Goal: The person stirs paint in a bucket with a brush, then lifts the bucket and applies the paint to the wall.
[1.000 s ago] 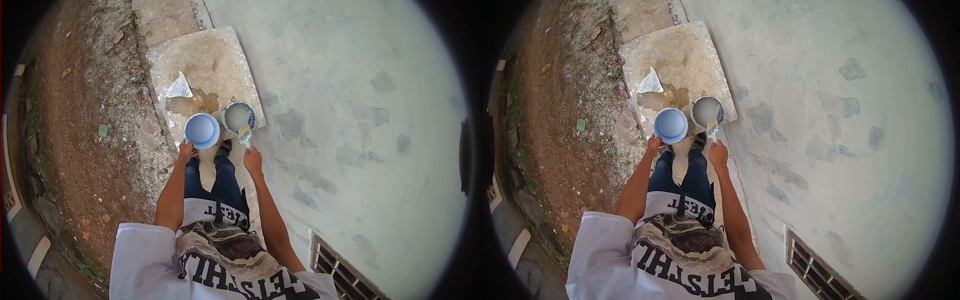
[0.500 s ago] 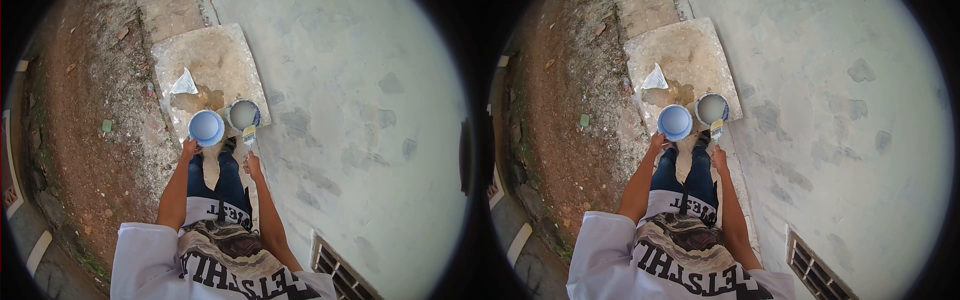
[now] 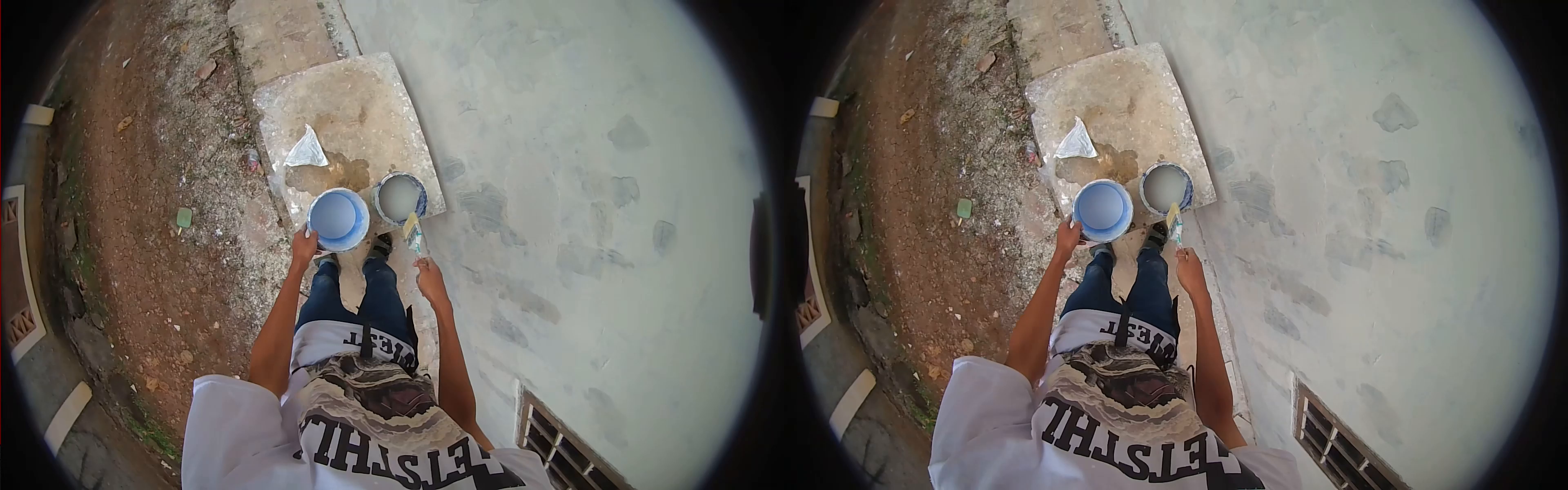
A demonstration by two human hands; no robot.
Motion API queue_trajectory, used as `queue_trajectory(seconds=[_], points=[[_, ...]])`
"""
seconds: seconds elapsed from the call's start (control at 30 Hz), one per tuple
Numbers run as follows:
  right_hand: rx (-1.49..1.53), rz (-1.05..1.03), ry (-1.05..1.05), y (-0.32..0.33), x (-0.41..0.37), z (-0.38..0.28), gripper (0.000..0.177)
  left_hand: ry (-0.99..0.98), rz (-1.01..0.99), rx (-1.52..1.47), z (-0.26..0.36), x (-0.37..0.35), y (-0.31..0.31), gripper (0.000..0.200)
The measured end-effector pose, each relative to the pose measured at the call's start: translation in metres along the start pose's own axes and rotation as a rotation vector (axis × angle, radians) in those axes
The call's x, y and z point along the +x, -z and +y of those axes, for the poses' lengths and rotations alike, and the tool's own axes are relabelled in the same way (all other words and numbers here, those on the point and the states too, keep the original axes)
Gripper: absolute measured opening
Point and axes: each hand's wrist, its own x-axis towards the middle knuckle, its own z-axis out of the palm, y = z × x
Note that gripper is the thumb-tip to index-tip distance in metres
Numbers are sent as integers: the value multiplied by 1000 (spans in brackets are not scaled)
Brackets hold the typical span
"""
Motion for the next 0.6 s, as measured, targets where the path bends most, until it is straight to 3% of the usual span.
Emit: queue_trajectory(seconds=[0.1,0.23,0.3,0.37,0.6], points=[[144,-53,-10,22,-45,-41,29,-171,-24,154,27,-22,10,47],[-23,-62,169,47,-78,-91,26,-306,-88,206,62,-53,20,50],[-85,-103,229,56,-89,-120,27,-291,-91,176,82,-71,20,50],[-199,4,441,51,-93,-147,28,-279,-93,144,96,-80,18,50],[-530,80,486,-4,-64,-197,18,-332,-98,323,132,-115,9,49]])
